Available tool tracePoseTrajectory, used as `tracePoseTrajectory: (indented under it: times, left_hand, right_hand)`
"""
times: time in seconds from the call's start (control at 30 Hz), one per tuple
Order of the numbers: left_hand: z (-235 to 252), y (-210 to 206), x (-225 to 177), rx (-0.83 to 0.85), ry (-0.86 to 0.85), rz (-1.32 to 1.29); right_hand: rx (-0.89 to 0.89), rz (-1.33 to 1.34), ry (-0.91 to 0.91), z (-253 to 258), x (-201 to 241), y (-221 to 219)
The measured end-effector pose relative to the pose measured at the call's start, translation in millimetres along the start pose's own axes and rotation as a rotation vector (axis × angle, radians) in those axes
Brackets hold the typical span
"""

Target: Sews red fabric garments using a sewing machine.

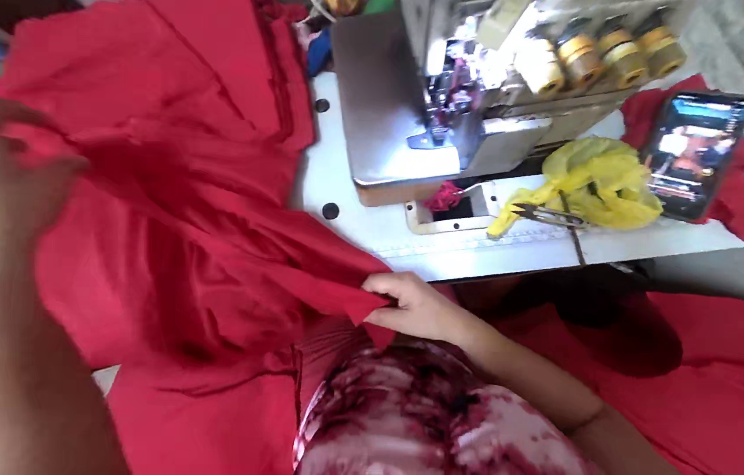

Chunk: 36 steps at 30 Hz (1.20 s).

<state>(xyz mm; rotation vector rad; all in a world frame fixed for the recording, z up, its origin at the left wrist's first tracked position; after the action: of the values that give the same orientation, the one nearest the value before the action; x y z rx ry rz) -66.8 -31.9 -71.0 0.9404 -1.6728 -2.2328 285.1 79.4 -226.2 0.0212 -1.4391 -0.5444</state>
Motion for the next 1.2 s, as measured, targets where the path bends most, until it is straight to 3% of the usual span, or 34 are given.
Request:
tracePoseTrajectory:
  times: [0.07,0.23,0.4,0.5,0.6,0.77,0.87,0.97,1.07,1.2]
  left_hand:
    - [-20.6,-15.2,-24.0,0.023,-0.071,-0.057]
    - [-40.1,-62.3,-77.2,0.253,-0.479,-0.286]
    - [-25.9,-92.8,-77.0,0.494,-0.442,-0.189]
    - [-19.8,-111.2,-68.6,0.446,-0.562,-0.060]
    - [-23.5,-110.6,-96.9,0.455,-0.598,-0.004]
    - [-45.8,-74.9,-92.9,0.129,-0.921,-0.007]
    - [-69.0,-72.1,-61.6,0.132,-0.862,-0.022]
    - [-76.7,-76.3,-38.8,0.239,-0.609,-0.154]
    - [-65.7,-71.6,-42.5,0.303,-0.405,-0.281]
    - [-48.1,-80.2,-60.7,0.315,-0.507,-0.201]
  right_hand:
    - [-0.052,0.071,0.000,1.0,0.7,2.8]
    - [-0.174,0.231,-0.013,4.5,6.9,5.5]
    - [-0.169,0.555,-0.204,7.8,10.5,-1.8]
    - [-0.067,0.560,-0.167,2.4,8.5,-4.0]
    - [-0.072,0.571,-0.139,1.7,8.4,-5.5]
    - [-0.141,0.566,-0.083,2.1,8.7,-3.9]
    - [-0.149,0.568,-0.087,3.4,4.1,-6.9]
    - [-0.125,0.605,-0.076,8.0,2.3,-11.3]
    - [-0.107,0.603,-0.046,10.2,8.3,-13.3]
    - [-0.096,0.605,-0.016,9.2,15.7,-13.7]
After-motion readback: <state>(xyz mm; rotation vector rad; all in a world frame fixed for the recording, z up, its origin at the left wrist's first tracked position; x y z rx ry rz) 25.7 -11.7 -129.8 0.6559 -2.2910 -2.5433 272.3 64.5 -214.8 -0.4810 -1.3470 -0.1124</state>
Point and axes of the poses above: each hand's wrist, its own z-axis towards the middle knuckle, its own y-axis out of the back of the hand, x = y × z, the point moved 3 cm from there along z, towards the middle knuckle, and after that the axes turned 7 degrees about -z, right-handed, at the moved point
